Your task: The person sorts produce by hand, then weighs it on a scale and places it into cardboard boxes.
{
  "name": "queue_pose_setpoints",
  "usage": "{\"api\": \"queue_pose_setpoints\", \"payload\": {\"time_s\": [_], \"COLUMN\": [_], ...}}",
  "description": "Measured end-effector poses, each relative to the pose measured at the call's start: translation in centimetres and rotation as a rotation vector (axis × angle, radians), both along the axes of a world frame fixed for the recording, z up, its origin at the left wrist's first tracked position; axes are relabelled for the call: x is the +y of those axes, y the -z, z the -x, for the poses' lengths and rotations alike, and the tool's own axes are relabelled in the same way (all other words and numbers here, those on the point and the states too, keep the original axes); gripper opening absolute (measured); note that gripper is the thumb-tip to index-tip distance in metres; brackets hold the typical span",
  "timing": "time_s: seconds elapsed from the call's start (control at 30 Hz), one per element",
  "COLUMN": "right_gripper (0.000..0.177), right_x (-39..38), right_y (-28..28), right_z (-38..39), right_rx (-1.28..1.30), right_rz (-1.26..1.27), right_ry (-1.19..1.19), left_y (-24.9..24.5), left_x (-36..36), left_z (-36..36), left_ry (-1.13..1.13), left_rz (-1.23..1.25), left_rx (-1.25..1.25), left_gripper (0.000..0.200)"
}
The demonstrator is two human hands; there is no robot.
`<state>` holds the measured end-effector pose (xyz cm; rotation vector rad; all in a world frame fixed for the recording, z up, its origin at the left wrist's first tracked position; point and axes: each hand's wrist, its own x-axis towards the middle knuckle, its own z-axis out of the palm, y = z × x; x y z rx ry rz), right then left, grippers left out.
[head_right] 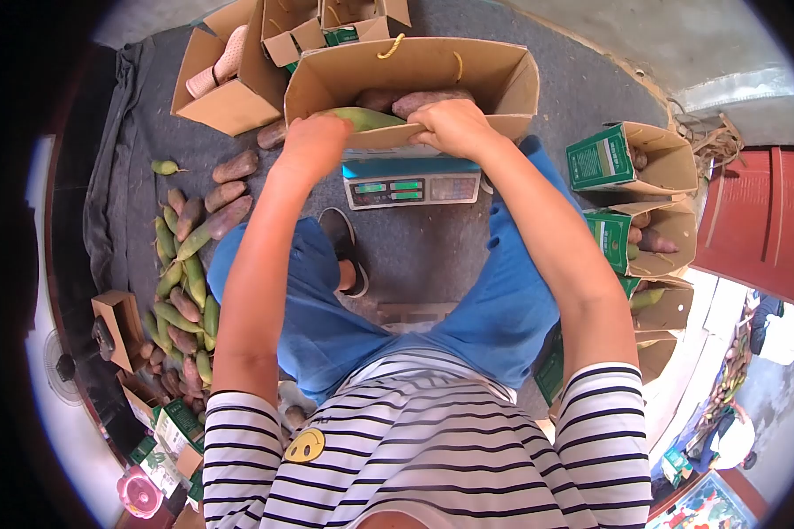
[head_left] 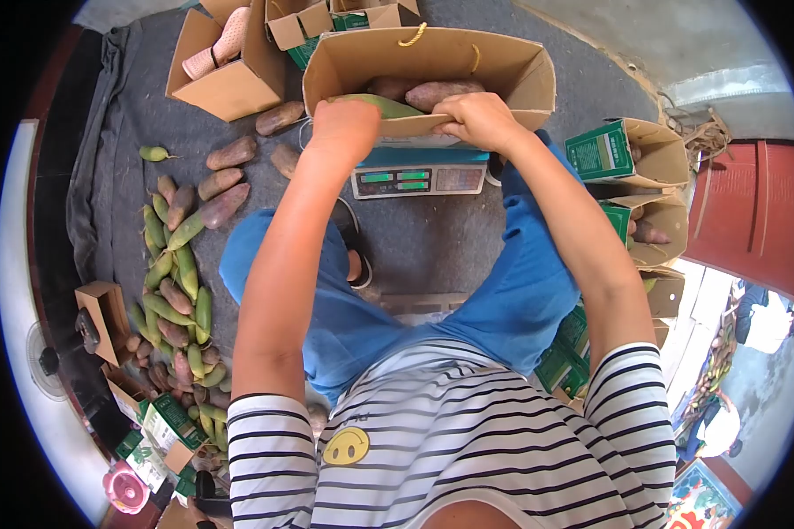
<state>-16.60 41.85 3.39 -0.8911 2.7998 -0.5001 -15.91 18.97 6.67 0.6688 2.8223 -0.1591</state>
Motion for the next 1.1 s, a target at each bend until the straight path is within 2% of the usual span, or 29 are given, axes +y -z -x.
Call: {"api": "queue_pose_setpoints", "payload": {"time_s": [0.17, 0.47, 0.6, 0.87, 1.07, 1.1], "right_gripper": [0.019, 0.020, 0.021, 0.023, 0.024, 0.024], "right_x": [0.1, 0.6, 0.4, 0.4, 0.4, 0.4], "right_y": [0.2, 0.0, 0.1, -0.4, -0.4, -0.4], "right_z": [-0.2, 0.2, 0.7, 0.7, 0.8, 0.8], "right_rx": [0.032, -0.022, -0.014, -0.076, -0.075, -0.075], "right_rz": [0.009, 0.026, -0.018, -0.052, -0.063, -0.060], "right_ry": [-0.013, -0.037, 0.000, -0.003, -0.003, -0.004], "left_y": [-0.6, -1.0, -1.8, -2.5, -4.5, -4.6], "left_x": [0.4, 0.9, 0.7, 0.9, 0.6, 0.4], "left_z": [0.2, -0.4, -1.1, -1.3, -0.9, -0.8], "left_ry": [-0.015, -0.014, -0.048, -0.114, -0.256, -0.214], "left_rz": [0.040, 0.073, -0.043, -0.092, -0.389, -0.532], "left_rx": [-0.089, -0.074, 0.091, 0.117, 0.286, 0.389], "left_gripper": [0.022, 0.015, 0.017, 0.020, 0.023, 0.024]}}
